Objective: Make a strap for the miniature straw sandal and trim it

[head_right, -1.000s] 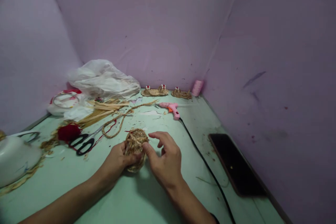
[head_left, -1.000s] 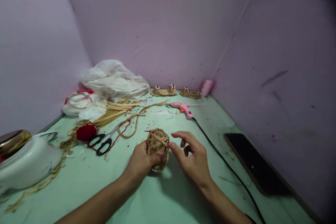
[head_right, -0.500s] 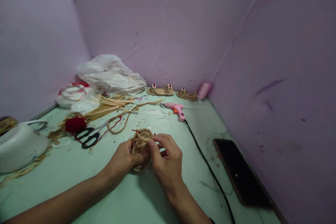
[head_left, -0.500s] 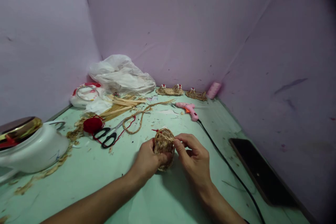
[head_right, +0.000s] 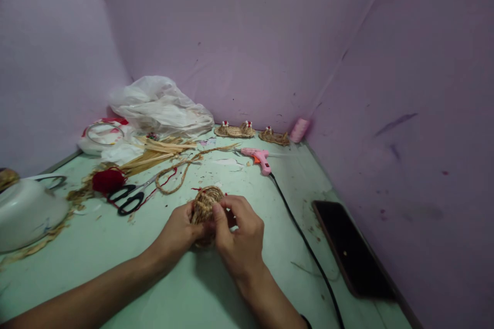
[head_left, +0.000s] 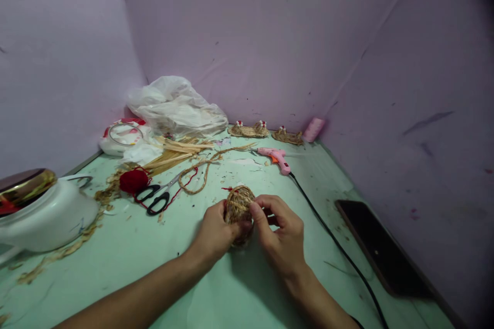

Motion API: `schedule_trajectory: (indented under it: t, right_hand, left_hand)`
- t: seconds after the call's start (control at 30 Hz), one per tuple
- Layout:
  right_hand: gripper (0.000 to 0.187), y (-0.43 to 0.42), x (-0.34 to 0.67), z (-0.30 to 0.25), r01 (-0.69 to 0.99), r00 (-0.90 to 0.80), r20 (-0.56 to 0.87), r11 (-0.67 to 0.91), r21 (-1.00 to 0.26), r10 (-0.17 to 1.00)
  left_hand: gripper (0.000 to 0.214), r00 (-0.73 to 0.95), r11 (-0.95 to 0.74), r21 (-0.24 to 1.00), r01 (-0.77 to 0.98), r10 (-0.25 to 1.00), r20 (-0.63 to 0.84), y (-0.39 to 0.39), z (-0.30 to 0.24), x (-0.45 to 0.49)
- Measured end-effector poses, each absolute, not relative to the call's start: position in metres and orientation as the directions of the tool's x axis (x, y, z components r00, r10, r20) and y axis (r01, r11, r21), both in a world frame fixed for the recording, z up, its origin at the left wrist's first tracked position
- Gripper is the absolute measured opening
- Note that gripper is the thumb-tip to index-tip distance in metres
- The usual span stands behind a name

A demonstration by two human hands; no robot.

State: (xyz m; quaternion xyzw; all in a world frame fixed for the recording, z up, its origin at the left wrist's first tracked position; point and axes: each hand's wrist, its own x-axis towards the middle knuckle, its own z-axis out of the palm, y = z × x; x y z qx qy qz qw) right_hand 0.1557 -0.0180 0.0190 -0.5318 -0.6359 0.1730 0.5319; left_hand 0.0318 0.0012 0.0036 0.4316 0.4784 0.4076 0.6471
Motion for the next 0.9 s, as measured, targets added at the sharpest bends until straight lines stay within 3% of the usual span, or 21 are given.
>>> schedule_trajectory:
  t: [0.2,0.3,0.4,0.5,0.6,0.7,0.83,0.9]
  right_hand:
    - [0.021,-0.017,0.161,0.023,0.349,0.099,0.322,0.270,-0.897,0.941]
    - [0.033,-0.015,0.164,0.021,0.301,0.223,0.280,0.207,-0.931,0.934]
    - [0.042,-0.012,0.167,0.016,0.105,0.305,0.102,0.073,-0.992,0.947]
    - [0.051,-0.009,0.166,0.010,-0.165,0.152,-0.139,-0.114,-0.980,0.978]
    - [0.050,-0.009,0.161,0.009,-0.296,0.019,-0.169,-0.156,-0.942,0.985]
    - [0.040,-0.010,0.157,0.009,-0.315,-0.023,-0.184,-0.182,-0.931,0.983]
    - [0.020,-0.010,0.156,0.009,-0.436,-0.075,-0.350,-0.346,-0.831,0.934]
    - [0.017,-0.009,0.158,0.009,-0.507,-0.124,-0.383,-0.390,-0.769,0.916]
  left_hand:
    - [0.041,0.307,0.319,0.914,-0.252,0.922,-0.237,0.001,0.005,0.029]
    - [0.046,0.341,0.370,0.866,-0.336,0.905,-0.255,0.002,0.006,0.028]
    - [0.047,0.340,0.401,0.829,-0.388,0.899,-0.276,0.004,0.009,0.026]
    - [0.049,0.359,0.433,0.807,-0.402,0.885,-0.296,0.004,0.012,0.025]
    - [0.049,0.417,0.475,0.794,-0.380,0.854,-0.312,0.001,0.012,0.026]
    - [0.047,0.494,0.491,0.822,-0.290,0.812,-0.311,-0.003,0.011,0.026]
    - [0.032,0.576,0.472,0.878,0.084,0.696,-0.429,0.001,0.018,0.017]
    - [0.030,0.525,0.427,0.879,0.211,0.710,-0.470,0.008,0.025,0.009]
